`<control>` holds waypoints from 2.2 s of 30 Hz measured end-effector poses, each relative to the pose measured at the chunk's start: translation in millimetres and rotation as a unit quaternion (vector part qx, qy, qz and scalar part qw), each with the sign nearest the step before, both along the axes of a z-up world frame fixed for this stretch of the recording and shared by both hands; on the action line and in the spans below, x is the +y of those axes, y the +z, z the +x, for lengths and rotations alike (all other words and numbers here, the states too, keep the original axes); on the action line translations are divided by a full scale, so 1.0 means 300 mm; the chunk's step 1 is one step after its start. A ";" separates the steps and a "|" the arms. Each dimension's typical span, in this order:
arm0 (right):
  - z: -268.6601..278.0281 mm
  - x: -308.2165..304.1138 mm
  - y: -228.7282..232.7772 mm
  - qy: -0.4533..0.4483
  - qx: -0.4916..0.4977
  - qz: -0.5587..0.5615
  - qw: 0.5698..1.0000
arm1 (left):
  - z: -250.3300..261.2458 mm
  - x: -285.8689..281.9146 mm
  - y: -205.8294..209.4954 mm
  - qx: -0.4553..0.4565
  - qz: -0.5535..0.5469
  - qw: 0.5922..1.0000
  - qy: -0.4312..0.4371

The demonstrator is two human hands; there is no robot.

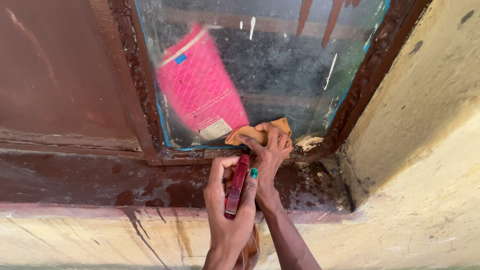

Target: The person cleans a window pane by holding a spray bottle and wiping the glass surface with a cloth.

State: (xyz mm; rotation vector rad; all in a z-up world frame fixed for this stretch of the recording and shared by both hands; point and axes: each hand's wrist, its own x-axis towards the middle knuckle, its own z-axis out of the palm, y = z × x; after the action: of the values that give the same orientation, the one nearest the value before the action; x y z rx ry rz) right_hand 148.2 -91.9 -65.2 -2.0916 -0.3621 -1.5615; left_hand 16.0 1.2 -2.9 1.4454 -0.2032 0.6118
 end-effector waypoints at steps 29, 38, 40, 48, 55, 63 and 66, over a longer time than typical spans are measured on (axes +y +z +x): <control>0.030 0.148 0.023 -0.025 -0.001 0.040 0.999 | -0.030 0.098 0.009 0.021 -0.004 0.999 0.028; 0.020 0.178 0.069 -0.012 -0.010 0.025 1.000 | -0.033 0.122 0.012 0.018 -0.010 0.999 0.027; 0.014 0.180 0.089 -0.006 -0.001 0.026 1.000 | -0.031 0.124 0.007 0.003 -0.007 1.000 0.029; 0.010 0.219 -0.004 -0.009 -0.044 -0.023 0.999 | -0.011 0.134 -0.003 0.004 0.004 1.000 0.031; -0.029 0.250 0.162 0.019 0.045 0.003 0.999 | -0.027 0.156 0.009 -0.007 -0.016 1.000 0.016; -0.053 0.282 0.040 0.030 0.033 -0.030 0.999 | -0.035 0.201 0.011 0.003 0.010 0.998 0.057; -0.074 0.308 0.031 0.038 0.103 -0.028 0.994 | -0.042 0.209 0.018 0.007 -0.005 0.999 0.045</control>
State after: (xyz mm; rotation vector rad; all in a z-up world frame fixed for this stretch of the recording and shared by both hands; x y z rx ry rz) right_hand 126.0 0.5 -55.9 -2.2291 -0.4112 -1.2924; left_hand 3.4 64.0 2.6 1.4545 -0.1239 0.6751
